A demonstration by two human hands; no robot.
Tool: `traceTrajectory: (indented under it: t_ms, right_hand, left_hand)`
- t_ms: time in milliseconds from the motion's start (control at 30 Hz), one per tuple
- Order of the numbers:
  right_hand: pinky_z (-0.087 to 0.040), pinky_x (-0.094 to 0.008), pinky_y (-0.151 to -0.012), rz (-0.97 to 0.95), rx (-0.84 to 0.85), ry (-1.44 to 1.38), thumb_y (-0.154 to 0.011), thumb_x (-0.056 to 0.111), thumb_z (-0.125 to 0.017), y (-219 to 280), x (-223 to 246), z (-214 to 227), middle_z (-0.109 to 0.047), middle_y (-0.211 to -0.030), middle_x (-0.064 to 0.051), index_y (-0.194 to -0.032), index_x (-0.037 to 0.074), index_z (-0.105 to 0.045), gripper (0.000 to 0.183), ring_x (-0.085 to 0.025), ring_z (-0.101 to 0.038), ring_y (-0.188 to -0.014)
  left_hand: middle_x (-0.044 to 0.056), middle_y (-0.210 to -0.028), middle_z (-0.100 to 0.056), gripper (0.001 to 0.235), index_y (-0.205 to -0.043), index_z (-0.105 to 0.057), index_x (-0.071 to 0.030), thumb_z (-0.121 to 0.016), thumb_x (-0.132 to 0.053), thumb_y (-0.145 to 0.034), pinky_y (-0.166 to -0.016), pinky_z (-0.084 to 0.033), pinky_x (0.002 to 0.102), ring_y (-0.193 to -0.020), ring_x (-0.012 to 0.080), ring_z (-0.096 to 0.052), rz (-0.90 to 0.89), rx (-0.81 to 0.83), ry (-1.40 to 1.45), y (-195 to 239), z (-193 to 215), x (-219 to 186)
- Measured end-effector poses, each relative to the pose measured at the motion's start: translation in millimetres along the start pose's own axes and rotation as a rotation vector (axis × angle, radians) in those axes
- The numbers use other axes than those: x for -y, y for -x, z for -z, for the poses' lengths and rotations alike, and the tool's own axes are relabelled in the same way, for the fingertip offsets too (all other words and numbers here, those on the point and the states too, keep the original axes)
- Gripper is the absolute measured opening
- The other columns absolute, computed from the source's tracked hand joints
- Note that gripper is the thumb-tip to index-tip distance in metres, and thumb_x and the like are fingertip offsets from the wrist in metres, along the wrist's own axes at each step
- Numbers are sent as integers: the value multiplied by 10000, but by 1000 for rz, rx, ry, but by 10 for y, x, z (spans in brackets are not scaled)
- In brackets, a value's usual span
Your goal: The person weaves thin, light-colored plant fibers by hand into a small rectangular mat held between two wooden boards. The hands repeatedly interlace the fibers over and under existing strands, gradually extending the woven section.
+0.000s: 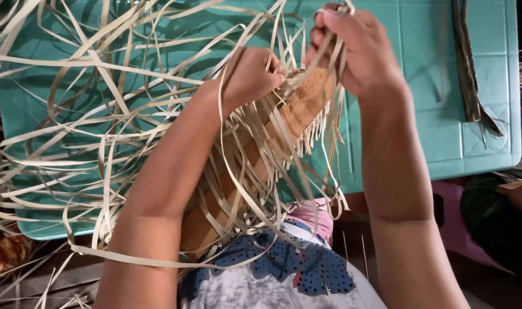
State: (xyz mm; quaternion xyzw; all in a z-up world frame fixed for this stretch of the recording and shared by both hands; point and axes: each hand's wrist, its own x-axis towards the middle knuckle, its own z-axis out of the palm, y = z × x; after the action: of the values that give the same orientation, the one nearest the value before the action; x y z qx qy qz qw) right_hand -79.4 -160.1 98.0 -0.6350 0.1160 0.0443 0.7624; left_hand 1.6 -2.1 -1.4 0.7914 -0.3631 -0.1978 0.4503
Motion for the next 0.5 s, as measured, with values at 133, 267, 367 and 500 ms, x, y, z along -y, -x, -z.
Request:
traceTrajectory:
  t_ms: [133, 267, 367, 500]
  right_hand:
    - [-393, -209, -533, -159, -30, 487, -975, 205, -514, -2, -30, -113, -457, -662, 47, -849, 141, -508, 141, -73, -408, -532]
    - [-448, -311, -601, -239, -124, 1073, -889, 232, -648, -131, -149, -117, -641, -740, -23, -945, 149, -681, 105, -132, -588, -644]
    - [-490, -344, -628, -207, -77, 1156, -929, 245, -620, -170, -155, -158, -678, -757, -61, -915, 88, -694, 174, -170, -637, -684]
    - [-451, -362, -624, -168, -7, 1181, -896, 260, -570, -243, -173, -125, -671, -735, -40, -860, 101, -698, 207, -168, -612, -695]
  left_hand:
    - [-34, -542, -600, 123, -704, -679, -166, -680, -132, -822, -385, -396, 194, -434, 37, -535, 385, 106, 58, 60, 165, -254]
    - [-1, -617, -630, 190, -654, -648, -145, -736, -94, -814, -490, -437, 239, -543, 71, -556, 322, 91, 112, 37, 156, -211]
    - [-10, -574, -548, 229, -604, -584, -152, -685, -40, -777, -476, -358, 252, -535, 71, -467, 255, 61, 123, 7, 86, -69]
    - [-1, -598, -577, 160, -649, -632, -147, -712, -113, -784, -504, -350, 273, -571, 89, -478, 272, 94, 23, 15, 152, -172]
